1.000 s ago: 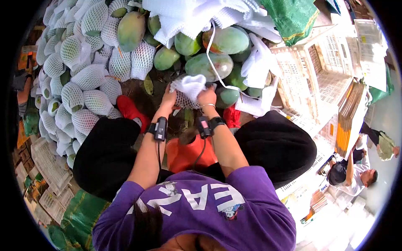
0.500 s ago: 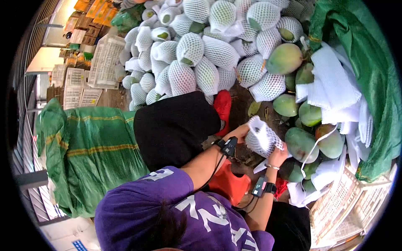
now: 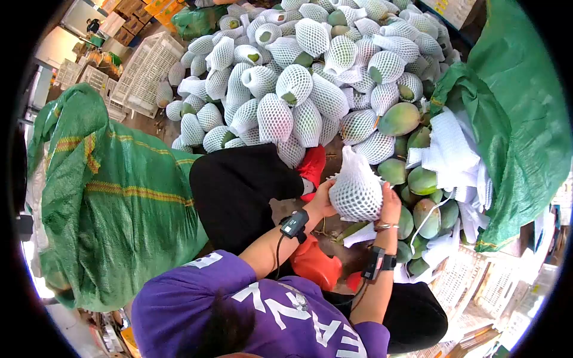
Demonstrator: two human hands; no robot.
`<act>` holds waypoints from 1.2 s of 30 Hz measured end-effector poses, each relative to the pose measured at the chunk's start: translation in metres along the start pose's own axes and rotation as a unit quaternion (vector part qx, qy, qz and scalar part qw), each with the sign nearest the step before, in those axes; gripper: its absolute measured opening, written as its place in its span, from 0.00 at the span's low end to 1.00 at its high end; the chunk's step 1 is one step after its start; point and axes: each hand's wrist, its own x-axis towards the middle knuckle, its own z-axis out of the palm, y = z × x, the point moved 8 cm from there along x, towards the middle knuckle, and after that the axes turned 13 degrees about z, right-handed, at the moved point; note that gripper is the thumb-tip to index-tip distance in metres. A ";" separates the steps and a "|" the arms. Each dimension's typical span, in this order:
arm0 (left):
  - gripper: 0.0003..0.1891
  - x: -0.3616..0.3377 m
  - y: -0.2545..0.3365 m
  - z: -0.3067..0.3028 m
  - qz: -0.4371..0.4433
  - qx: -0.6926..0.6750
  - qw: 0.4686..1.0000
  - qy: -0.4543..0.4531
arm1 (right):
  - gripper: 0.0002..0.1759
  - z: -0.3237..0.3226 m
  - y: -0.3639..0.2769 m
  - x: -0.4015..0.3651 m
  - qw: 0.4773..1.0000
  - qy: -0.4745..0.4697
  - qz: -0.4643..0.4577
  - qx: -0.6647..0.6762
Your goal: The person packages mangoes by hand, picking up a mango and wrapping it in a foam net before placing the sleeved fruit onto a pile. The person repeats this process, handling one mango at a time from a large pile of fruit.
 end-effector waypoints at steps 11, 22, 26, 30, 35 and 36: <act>0.27 -0.012 0.020 0.048 0.077 0.013 0.993 -0.083 | 0.11 0.018 0.022 0.050 0.678 0.055 -0.315 -0.662; 0.23 0.011 0.084 0.079 0.199 -0.053 0.978 -0.034 | 0.23 -0.035 0.108 0.073 0.909 0.013 -0.019 -0.415; 0.21 0.053 0.207 0.102 0.274 -0.040 0.960 -0.047 | 0.28 -0.102 0.135 0.010 0.640 0.190 0.046 -0.743; 0.18 0.067 0.376 0.116 0.570 0.220 0.792 -0.015 | 0.39 -0.132 0.176 0.021 0.647 0.152 0.164 -0.729; 0.16 0.084 0.458 0.169 0.524 0.067 0.846 -0.067 | 0.36 -0.138 0.205 0.062 0.629 0.096 0.131 -0.760; 0.16 0.080 0.451 0.187 0.539 0.101 0.835 -0.042 | 0.32 -0.134 0.201 0.066 0.630 0.101 0.132 -0.759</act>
